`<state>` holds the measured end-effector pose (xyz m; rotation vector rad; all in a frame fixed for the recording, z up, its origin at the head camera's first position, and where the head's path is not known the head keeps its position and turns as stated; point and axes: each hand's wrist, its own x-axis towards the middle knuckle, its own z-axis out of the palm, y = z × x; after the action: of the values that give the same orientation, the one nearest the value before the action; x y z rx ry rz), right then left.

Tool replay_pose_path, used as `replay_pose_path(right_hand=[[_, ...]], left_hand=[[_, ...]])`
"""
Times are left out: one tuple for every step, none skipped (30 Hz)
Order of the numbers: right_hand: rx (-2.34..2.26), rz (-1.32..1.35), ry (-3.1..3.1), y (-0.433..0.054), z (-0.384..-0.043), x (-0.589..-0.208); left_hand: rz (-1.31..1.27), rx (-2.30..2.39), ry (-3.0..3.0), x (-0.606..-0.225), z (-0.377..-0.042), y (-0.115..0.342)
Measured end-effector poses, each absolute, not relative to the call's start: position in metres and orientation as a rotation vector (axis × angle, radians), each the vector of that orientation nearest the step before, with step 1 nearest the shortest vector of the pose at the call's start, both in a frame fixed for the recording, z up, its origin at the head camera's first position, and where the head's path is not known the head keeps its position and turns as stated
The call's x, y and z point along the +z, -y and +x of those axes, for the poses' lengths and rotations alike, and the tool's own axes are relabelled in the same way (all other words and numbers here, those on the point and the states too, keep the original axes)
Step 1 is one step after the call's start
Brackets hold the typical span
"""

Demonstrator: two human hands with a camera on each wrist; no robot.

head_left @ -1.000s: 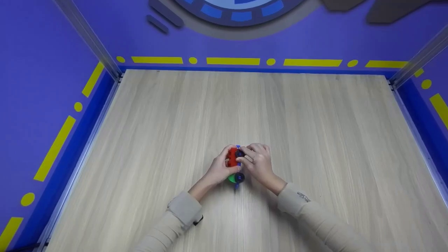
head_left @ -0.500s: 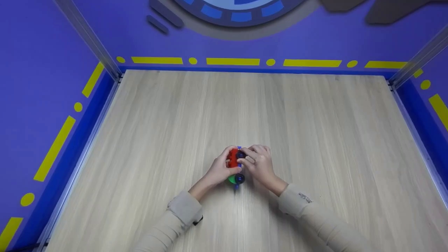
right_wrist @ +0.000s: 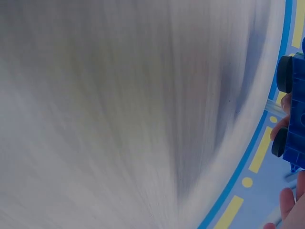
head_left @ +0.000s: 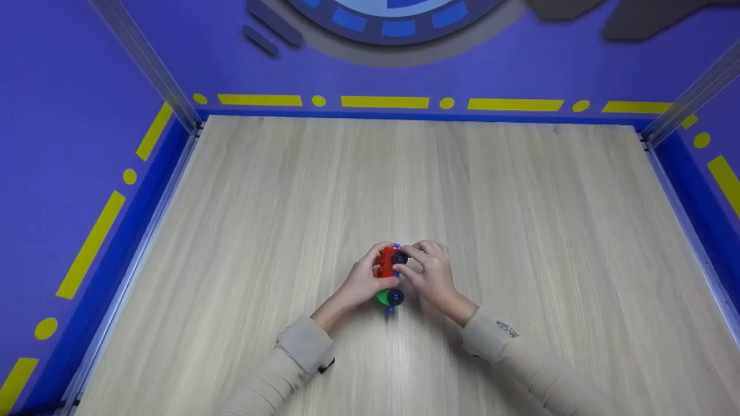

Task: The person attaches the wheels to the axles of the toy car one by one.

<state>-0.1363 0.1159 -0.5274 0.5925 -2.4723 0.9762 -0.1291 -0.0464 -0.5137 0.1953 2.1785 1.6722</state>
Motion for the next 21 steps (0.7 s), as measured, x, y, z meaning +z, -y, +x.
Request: replay_pose_path(right_hand=[[0.982,0.591,2.471,-0.116,-0.1361,-0.5273],[0.986,0.59,2.469,-0.116,-0.1358,-0.5272],[0.99,0.589,2.467,-0.116,-0.1355,-0.5272],[0.992,0.587,2.465,-0.1161,-0.1352,-0.5271],[0.994,0.585,2.464,-0.1161,-0.135,-0.5272],[0.995,0.583,2.463,-0.1161,-0.1348,-0.5273],[0.996,0.581,2.463,-0.1161,-0.1347,-0.5275],[0.998,0.58,2.463,-0.1161,-0.1346,-0.5276],[0.999,0.579,2.465,-0.1161,-0.1345,-0.5279],[1.002,0.578,2.468,-0.1162,-0.1344,-0.5282],[1.003,0.579,2.469,-0.1163,-0.1343,-0.5282],[1.003,0.58,2.47,-0.1164,-0.1343,-0.5282],[1.004,0.581,2.471,-0.1165,-0.1342,-0.5284],[1.004,0.582,2.472,-0.1166,-0.1341,-0.5284],[1.004,0.583,2.476,-0.1168,-0.134,-0.5285],[1.006,0.583,2.478,-0.1169,-0.1339,-0.5285],[1.008,0.583,2.481,-0.117,-0.1339,-0.5286],[1.011,0.581,2.484,-0.1171,-0.1338,-0.5287],[1.016,0.581,2.488,-0.1171,-0.1336,-0.5286],[1.021,0.579,2.491,-0.1172,-0.1335,-0.5284],[1.026,0.577,2.493,-0.1173,-0.1335,-0.5284]], left_hand=[[0.194,1.672,-2.177,-0.5135,-0.129,0.0465],[0.196,1.677,-2.173,-0.5137,-0.1289,0.0465],[0.198,1.679,-2.169,-0.514,-0.1289,0.0465],[0.201,1.681,-2.164,-0.5141,-0.129,0.0463],[0.199,1.683,-2.159,-0.5138,-0.129,0.0461],[0.203,1.683,-2.161,-0.5174,-0.13,0.0459],[0.203,1.683,-2.159,-0.5177,-0.1303,0.0457],[0.203,1.686,-2.155,-0.5179,-0.1304,0.0456],[0.202,1.685,-2.155,-0.5178,-0.1305,0.0456],[0.2,1.683,-2.156,-0.5177,-0.1305,0.0455],[0.198,1.681,-2.158,-0.5178,-0.1305,0.0456],[0.197,1.677,-2.163,-0.5179,-0.1305,0.0456],[0.194,1.675,-2.165,-0.518,-0.1305,0.0457],[0.193,1.672,-2.166,-0.5182,-0.1305,0.0457],[0.191,1.671,-2.167,-0.5183,-0.1304,0.0457],[0.188,1.67,-2.167,-0.5185,-0.1304,0.0457],[0.187,1.67,-2.166,-0.5187,-0.1305,0.0456],[0.184,1.671,-2.164,-0.519,-0.1305,0.0456],[0.181,1.672,-2.161,-0.5191,-0.1305,0.0456],[0.178,1.672,-2.161,-0.5192,-0.1305,0.0456],[0.178,1.673,-2.16,-0.5194,-0.1306,0.0457]])
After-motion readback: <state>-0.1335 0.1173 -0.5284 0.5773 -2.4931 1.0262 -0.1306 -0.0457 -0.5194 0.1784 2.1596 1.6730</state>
